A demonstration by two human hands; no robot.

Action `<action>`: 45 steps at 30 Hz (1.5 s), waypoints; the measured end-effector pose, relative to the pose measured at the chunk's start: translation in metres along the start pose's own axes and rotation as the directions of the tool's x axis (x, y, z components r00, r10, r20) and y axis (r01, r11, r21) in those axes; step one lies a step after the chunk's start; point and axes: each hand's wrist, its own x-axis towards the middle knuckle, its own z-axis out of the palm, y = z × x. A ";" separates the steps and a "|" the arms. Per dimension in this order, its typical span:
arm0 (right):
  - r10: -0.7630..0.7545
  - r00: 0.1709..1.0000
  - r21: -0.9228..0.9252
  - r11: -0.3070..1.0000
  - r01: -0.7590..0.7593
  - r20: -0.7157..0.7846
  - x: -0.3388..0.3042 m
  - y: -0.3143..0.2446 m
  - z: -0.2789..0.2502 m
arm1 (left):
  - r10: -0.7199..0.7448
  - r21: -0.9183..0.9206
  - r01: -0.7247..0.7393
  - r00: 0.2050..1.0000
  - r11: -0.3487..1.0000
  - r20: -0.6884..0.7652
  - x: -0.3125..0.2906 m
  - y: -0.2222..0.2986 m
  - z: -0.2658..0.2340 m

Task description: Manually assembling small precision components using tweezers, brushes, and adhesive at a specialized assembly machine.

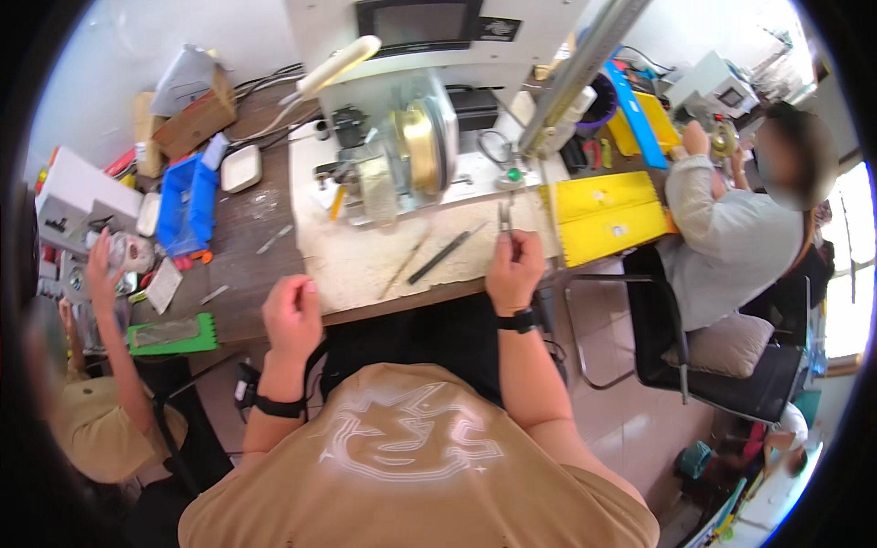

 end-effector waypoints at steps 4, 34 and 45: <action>0.071 0.997 -0.021 0.997 -0.071 0.001 -0.003 -0.007 -0.004 | 0.080 -0.060 -0.083 0.996 0.995 -0.047 -0.009 -0.027 0.022; 0.001 1.000 0.036 0.999 -0.002 0.017 -0.006 0.000 -0.001 | 0.264 0.202 -0.254 0.964 0.946 -0.023 -0.012 -0.016 0.024; 0.007 0.998 0.016 1.000 -0.008 0.067 -0.008 0.000 -0.004 | 0.247 0.258 -0.236 0.969 0.937 -0.011 -0.013 -0.016 0.024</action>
